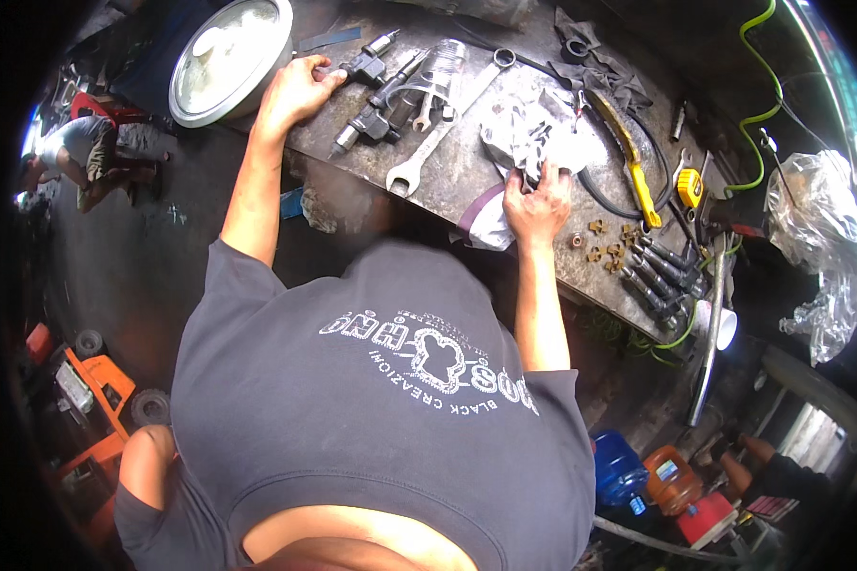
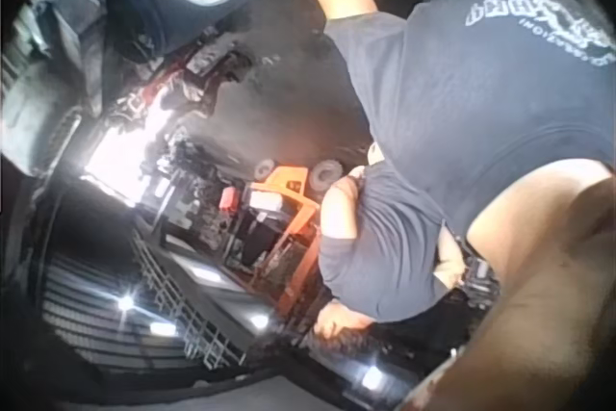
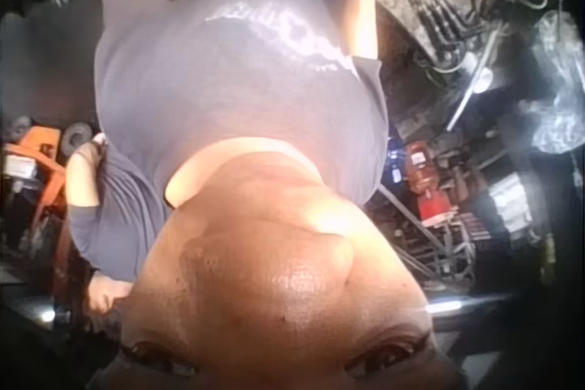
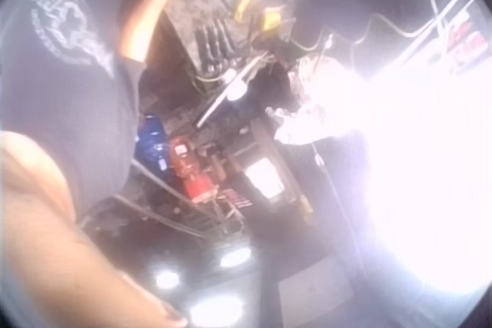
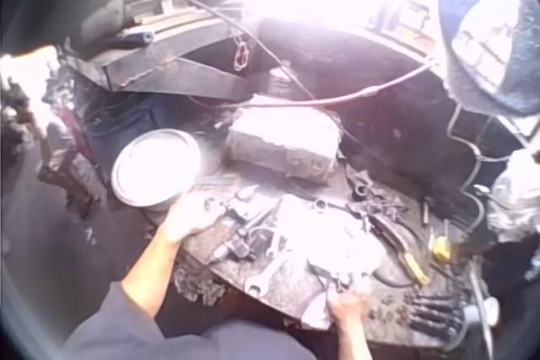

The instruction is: The person cleans a fuel injector by wiping it with a cloth and scrubbing it with a wire brush on a metal workbench.

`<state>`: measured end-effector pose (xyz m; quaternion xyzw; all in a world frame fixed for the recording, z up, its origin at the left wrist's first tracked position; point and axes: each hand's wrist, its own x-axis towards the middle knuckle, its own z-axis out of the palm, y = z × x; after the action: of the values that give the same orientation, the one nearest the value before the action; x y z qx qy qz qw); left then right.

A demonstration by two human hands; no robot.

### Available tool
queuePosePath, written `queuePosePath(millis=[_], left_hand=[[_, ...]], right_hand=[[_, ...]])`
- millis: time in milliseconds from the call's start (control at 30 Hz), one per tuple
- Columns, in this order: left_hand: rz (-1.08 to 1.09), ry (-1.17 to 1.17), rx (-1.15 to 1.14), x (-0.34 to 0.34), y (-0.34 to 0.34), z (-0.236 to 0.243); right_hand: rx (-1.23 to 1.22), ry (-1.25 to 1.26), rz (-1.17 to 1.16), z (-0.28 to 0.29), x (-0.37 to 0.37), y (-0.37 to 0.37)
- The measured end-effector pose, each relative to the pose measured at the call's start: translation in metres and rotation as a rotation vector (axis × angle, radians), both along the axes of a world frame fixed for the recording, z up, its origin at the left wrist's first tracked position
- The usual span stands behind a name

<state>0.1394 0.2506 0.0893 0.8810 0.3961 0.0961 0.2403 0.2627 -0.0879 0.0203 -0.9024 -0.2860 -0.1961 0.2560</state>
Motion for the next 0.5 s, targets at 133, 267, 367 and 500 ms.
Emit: queuePosePath(millis=[133,267,367,500], left_hand=[[-0.19,0.188,-0.044,0.006,0.017,-0.008],[-0.238,0.181,0.038,0.014,0.023,-0.01],[-0.258,0.133,-0.018,0.015,0.031,-0.017],[-0.257,0.11,-0.049,0.013,0.032,-0.02]], right_hand=[[0.025,0.158,-0.004,0.012,-0.003,0.003],[0.021,0.089,0.011,0.008,0.0,0.003],[0.032,0.091,0.026,0.011,-0.001,0.003],[0.036,0.092,0.027,0.011,0.001,0.002]])
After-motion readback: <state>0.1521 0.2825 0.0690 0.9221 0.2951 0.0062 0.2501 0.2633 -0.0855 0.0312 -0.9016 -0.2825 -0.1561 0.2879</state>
